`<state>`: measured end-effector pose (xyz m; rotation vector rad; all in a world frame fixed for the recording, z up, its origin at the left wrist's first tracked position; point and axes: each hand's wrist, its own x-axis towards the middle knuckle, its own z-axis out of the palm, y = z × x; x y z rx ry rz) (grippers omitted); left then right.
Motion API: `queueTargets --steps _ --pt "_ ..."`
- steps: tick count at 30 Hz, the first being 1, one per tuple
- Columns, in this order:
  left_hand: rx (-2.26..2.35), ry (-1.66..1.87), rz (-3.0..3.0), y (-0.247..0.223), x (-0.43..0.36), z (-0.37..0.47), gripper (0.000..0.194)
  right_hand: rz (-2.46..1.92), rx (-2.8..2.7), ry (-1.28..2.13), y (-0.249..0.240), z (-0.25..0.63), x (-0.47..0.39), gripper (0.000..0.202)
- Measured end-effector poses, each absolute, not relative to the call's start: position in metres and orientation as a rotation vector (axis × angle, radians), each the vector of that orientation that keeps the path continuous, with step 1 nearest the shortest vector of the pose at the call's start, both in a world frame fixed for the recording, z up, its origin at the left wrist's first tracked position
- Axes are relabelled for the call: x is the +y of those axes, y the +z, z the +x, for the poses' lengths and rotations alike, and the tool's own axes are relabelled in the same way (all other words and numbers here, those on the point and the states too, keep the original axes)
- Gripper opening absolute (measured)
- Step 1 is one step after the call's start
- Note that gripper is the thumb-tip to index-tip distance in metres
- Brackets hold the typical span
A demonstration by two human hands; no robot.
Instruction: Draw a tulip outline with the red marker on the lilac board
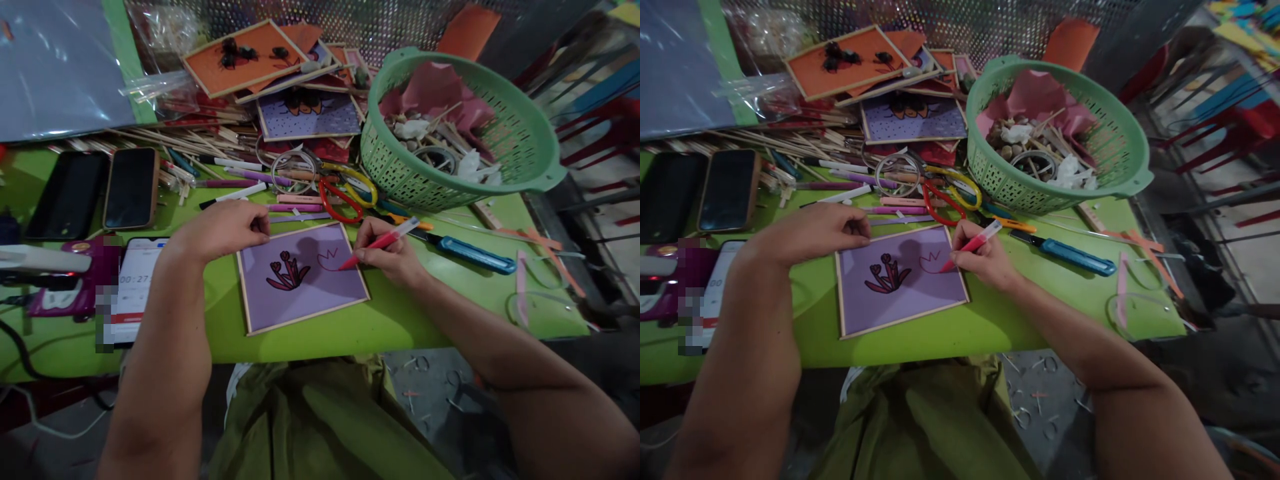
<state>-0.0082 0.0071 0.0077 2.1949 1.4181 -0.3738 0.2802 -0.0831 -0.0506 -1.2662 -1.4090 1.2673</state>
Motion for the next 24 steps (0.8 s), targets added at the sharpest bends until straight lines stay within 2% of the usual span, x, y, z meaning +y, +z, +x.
queueTargets --steps 10,24 --pt "1.413 -0.375 2.184 0.0093 0.0069 -0.0092 0.026 -1.274 -1.430 1.183 -0.0458 0.2808 -0.0820 0.015" --pt "1.418 -0.344 2.172 0.0052 0.0079 -0.0099 0.028 -1.285 -1.416 1.105 -0.0472 0.2802 -0.0810 0.014"
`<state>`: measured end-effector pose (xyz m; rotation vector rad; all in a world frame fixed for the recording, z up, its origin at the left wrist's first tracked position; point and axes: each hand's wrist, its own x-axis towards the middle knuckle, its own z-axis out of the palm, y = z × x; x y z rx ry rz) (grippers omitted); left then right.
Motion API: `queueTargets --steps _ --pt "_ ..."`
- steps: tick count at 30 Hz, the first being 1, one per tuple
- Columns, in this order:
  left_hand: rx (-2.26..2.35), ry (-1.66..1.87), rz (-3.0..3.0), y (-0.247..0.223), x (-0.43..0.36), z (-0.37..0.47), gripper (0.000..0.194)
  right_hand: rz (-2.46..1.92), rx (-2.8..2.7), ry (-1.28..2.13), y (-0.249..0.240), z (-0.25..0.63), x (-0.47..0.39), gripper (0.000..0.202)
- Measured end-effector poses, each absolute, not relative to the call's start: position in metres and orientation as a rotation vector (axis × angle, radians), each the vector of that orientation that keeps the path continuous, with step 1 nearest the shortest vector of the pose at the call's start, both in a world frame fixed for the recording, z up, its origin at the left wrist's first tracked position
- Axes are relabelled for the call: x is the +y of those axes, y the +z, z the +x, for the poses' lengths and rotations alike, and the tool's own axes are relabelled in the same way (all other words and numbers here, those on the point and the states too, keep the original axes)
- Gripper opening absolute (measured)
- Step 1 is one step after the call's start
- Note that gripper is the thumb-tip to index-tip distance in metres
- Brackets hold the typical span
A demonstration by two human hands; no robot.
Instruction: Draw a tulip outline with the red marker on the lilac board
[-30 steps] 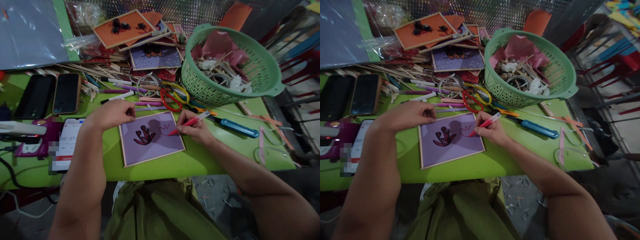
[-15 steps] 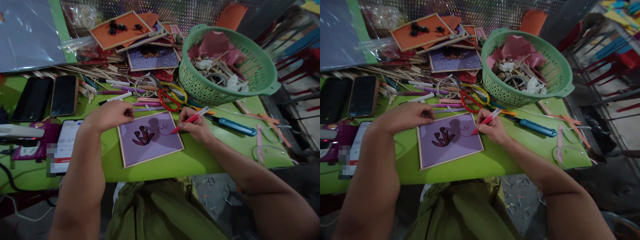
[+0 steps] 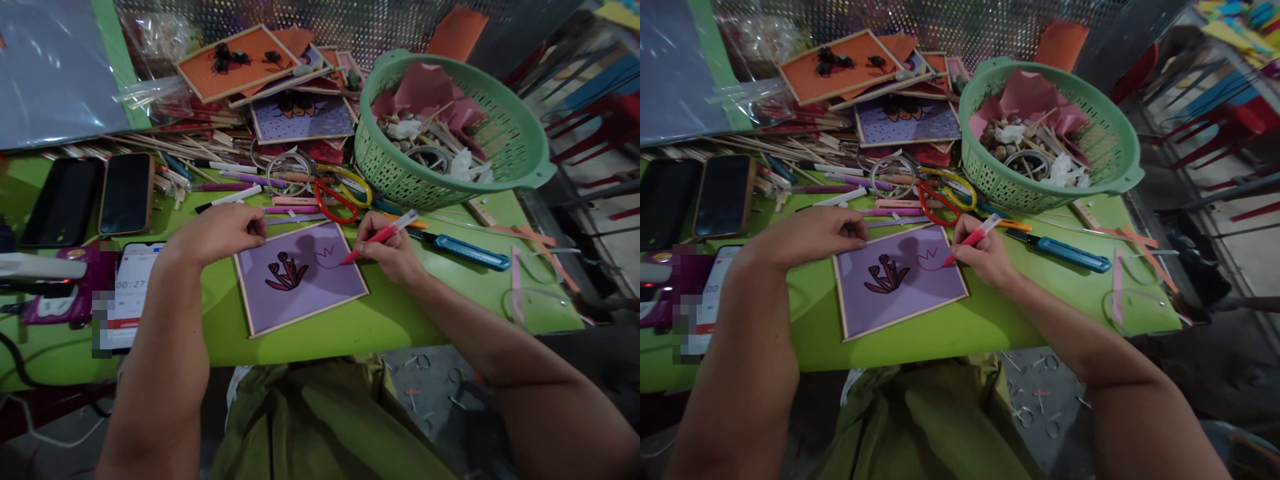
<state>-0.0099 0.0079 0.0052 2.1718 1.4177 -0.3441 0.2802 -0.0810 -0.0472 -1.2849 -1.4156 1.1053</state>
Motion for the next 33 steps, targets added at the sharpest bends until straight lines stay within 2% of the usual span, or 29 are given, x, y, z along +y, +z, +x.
queueTargets --steps 11,33 --pt "1.428 -0.356 2.186 0.009 0.007 -0.007 0.028 -1.290 -1.401 0.866 -0.058 0.281 -0.077 0.017" --pt "1.394 -0.320 2.215 0.006 0.008 -0.011 0.023 -1.333 -1.459 0.846 -0.057 0.280 -0.078 0.015"
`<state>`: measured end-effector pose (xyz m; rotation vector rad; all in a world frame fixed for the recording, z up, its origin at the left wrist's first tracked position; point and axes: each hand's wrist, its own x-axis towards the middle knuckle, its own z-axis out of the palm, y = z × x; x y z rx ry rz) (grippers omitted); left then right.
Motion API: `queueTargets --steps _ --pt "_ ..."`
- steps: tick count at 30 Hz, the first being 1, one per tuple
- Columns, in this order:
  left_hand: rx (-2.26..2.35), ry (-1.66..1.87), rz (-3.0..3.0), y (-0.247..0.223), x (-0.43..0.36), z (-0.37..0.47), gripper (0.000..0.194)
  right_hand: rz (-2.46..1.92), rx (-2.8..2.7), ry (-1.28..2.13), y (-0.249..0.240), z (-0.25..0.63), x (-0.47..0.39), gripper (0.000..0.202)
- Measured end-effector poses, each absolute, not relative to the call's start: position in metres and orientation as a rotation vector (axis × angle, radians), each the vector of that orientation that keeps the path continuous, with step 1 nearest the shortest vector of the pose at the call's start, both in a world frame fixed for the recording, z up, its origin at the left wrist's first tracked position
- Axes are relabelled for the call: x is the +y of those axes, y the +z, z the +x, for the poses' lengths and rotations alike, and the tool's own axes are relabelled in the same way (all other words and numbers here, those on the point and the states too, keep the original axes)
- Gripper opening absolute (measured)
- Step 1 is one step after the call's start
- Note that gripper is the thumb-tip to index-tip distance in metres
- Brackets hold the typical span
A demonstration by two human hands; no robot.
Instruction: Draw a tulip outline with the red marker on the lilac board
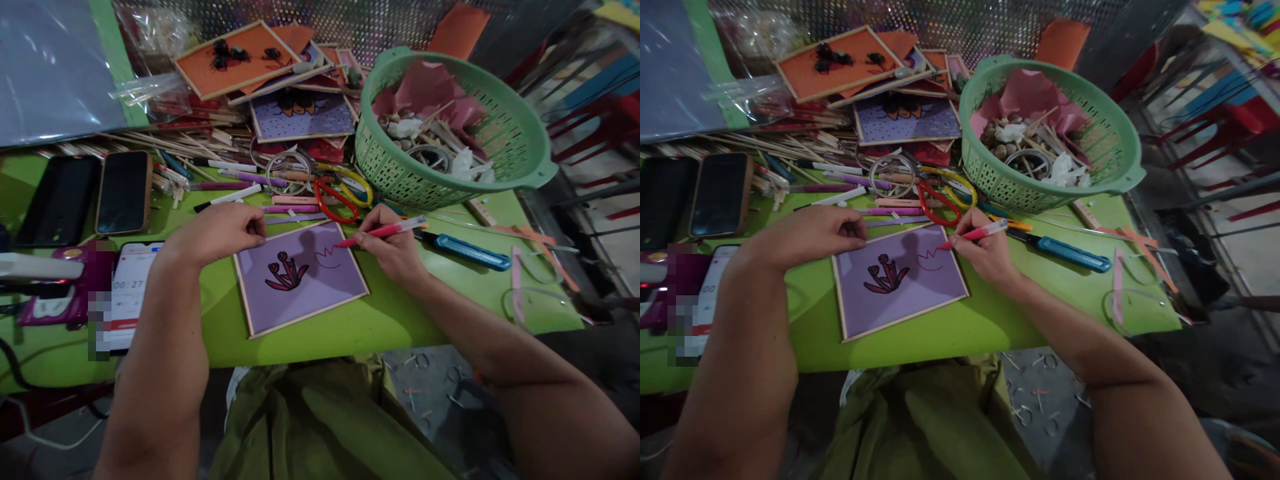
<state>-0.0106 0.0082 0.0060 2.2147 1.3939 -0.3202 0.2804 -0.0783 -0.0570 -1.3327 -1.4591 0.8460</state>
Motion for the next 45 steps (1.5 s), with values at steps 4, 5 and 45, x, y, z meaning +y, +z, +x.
queueTargets --steps 4,5,45 --pt "1.390 -0.323 2.221 0.005 0.009 -0.012 0.023 -1.332 -1.463 0.834 -0.056 0.281 -0.079 0.016" --pt "1.391 -0.321 2.220 0.004 0.009 -0.012 0.024 -1.334 -1.462 0.835 -0.055 0.281 -0.079 0.016" --pt "1.417 -0.338 2.193 0.006 0.008 -0.010 0.026 -1.304 -1.439 0.864 -0.059 0.280 -0.082 0.017"
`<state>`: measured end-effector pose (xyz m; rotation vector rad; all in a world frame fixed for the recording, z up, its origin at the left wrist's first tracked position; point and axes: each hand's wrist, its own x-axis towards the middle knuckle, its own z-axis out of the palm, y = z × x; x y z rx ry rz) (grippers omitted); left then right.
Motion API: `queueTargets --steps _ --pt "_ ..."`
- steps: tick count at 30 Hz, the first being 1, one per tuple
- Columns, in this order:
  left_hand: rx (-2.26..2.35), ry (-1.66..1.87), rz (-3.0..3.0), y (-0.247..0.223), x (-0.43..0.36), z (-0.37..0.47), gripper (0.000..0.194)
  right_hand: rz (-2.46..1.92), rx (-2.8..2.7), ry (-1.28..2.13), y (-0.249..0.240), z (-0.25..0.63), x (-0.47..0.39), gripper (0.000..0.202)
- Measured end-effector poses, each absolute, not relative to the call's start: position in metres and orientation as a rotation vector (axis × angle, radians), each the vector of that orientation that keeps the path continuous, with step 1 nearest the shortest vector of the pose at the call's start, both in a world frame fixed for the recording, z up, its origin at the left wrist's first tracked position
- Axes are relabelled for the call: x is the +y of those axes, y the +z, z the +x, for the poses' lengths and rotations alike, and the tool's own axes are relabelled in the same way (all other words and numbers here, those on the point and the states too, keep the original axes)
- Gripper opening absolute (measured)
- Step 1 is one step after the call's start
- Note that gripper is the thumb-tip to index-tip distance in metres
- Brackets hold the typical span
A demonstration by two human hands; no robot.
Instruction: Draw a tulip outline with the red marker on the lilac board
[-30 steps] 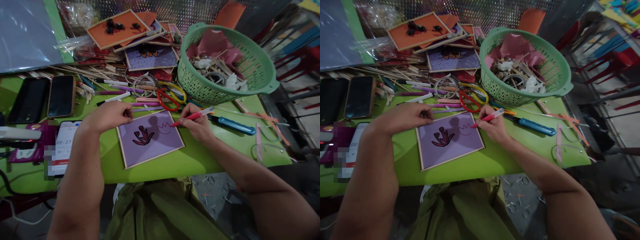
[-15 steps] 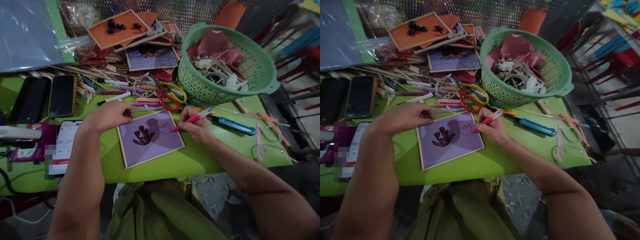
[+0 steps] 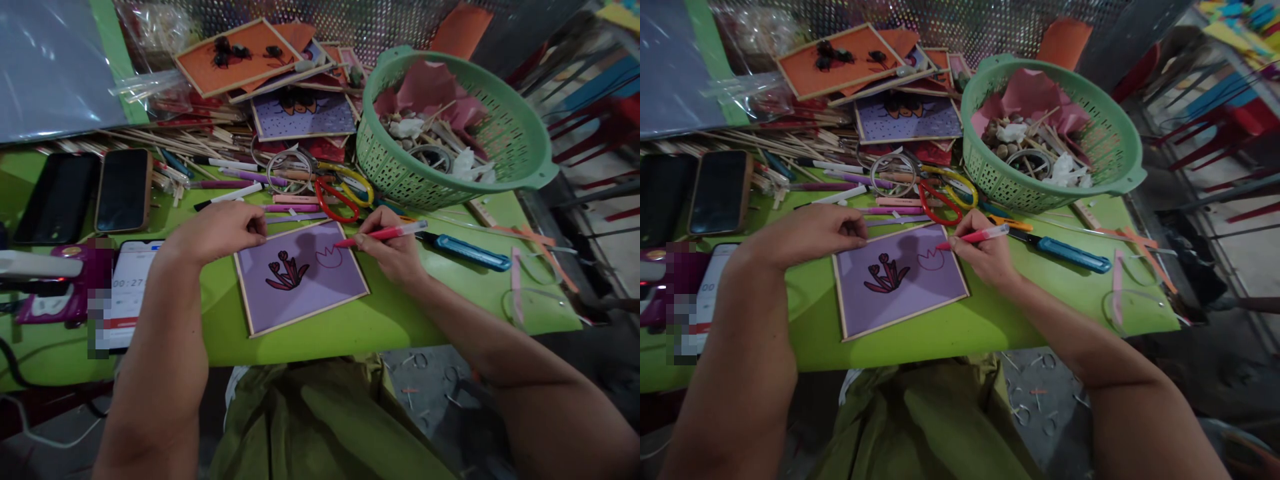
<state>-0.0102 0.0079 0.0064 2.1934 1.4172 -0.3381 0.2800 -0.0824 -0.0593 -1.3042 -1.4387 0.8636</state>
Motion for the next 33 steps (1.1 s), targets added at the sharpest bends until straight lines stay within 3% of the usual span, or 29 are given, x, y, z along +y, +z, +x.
queueTargets --steps 16,33 --pt "1.406 -0.353 2.209 0.0064 0.0072 -0.0102 0.032 -1.279 -1.518 0.778 -0.0617 0.2813 -0.0822 0.015" --pt "1.421 -0.350 2.190 0.0078 0.0069 -0.0081 0.027 -1.268 -1.530 0.726 -0.0635 0.2807 -0.0817 0.014"
